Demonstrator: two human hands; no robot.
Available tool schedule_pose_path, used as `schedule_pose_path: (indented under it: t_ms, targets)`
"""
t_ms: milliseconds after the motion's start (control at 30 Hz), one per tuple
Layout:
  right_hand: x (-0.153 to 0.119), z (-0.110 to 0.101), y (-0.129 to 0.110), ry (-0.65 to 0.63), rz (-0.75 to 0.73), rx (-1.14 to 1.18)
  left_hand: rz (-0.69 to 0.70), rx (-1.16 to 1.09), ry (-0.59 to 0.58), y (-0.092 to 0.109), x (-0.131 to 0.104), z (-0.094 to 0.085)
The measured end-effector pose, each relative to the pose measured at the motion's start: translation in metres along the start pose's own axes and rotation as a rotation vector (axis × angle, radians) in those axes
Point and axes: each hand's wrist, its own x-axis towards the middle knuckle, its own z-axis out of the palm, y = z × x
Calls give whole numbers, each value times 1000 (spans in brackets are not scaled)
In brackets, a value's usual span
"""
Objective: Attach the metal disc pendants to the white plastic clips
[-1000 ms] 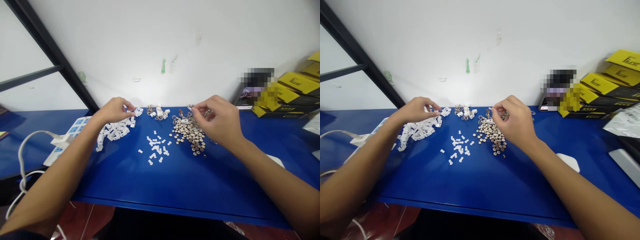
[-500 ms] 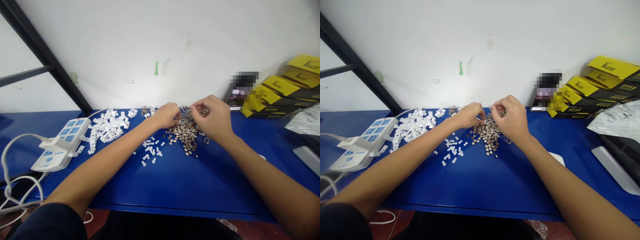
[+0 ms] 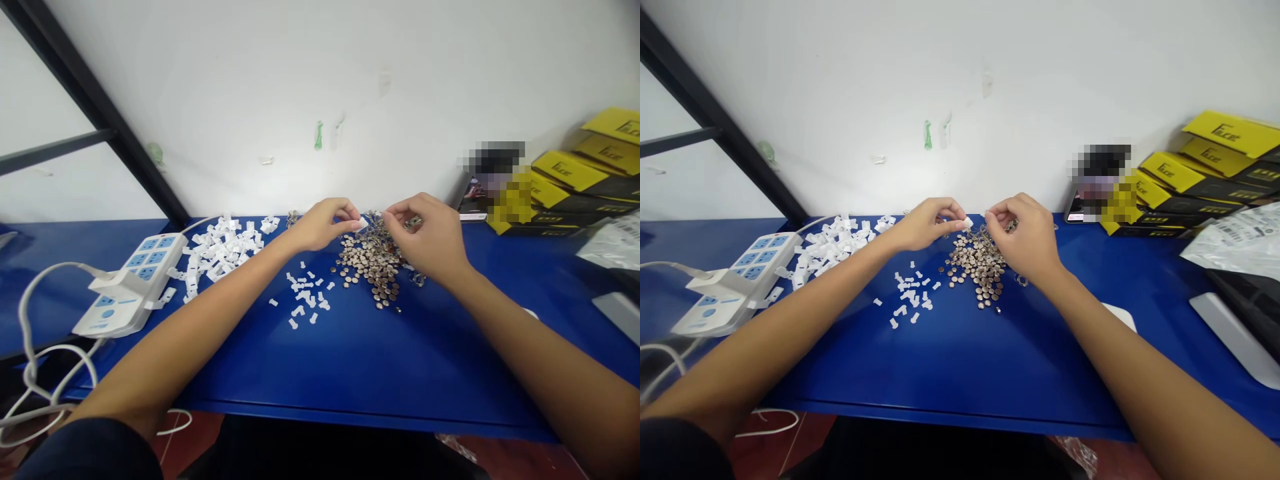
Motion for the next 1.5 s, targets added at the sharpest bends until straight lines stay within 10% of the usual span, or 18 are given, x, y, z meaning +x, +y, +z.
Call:
schedule_pose_path:
  t_ms: [233,533,767,1067,1500]
  targets:
    - [-5,-3,-23,-439,45,251,-172,-304,-44,22,-61,-20]
    - [-20,2,-39,-562,-347,153,-174,-150,-194,36,-93,-14]
    - [-27,5,-47,-588,-305,158,-190,-194,-141,32,-97,-4]
    - [-31,5,-54,-359,-315,232,-527,-869,114,17,-106,16]
    - [-31,2,-61,-451,-304,231,-518,-932,-23,14,-105,7]
